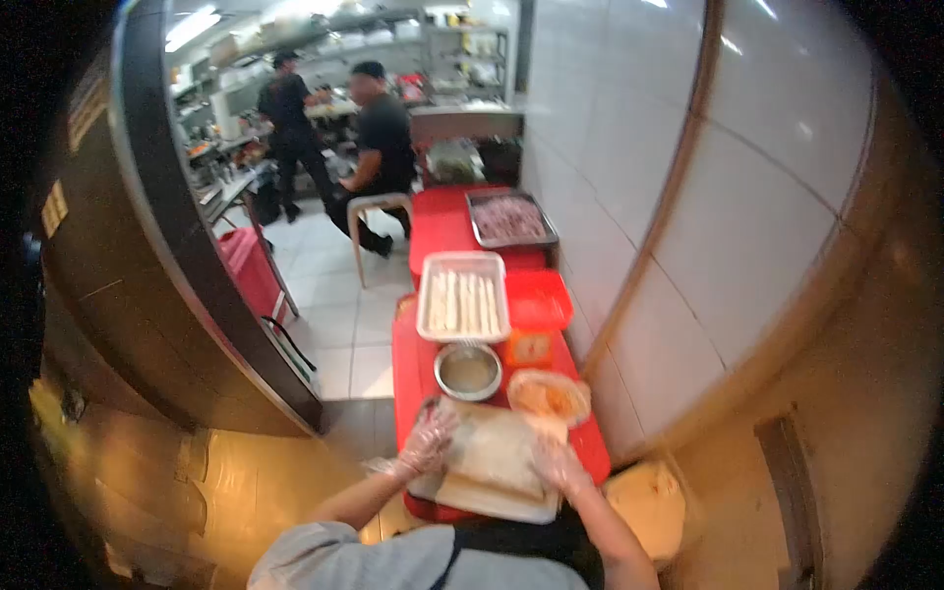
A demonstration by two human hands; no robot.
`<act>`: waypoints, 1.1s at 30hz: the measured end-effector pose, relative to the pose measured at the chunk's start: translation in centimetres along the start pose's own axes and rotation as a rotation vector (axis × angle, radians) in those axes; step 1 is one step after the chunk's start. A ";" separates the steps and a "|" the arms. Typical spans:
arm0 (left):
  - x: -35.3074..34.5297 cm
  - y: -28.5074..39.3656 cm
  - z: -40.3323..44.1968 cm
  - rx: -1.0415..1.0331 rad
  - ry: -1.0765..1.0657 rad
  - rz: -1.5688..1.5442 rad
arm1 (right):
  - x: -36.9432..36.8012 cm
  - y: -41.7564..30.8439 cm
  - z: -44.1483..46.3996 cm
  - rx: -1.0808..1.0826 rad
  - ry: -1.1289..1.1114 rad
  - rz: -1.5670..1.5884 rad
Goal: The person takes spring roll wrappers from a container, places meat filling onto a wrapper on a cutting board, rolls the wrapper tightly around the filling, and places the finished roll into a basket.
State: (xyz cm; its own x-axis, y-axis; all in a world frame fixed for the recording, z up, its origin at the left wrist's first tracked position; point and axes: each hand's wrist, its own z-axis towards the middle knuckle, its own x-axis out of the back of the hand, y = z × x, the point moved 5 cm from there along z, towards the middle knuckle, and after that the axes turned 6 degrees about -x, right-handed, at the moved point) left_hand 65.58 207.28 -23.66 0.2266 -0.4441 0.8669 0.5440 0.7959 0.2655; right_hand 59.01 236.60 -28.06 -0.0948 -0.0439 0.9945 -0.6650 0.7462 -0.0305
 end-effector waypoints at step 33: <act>-5.8 6.8 0.1 0.003 -0.327 -0.101 | 0.4 -8.6 -1.7 -0.009 0.391 -0.211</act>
State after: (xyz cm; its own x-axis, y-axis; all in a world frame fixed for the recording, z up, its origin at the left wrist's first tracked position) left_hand 67.92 215.29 -26.81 -0.0999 -0.3659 0.9253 0.5481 0.7559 0.3581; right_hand 65.98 231.32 -27.24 0.3309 0.0576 0.9419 -0.6333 0.7536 0.1764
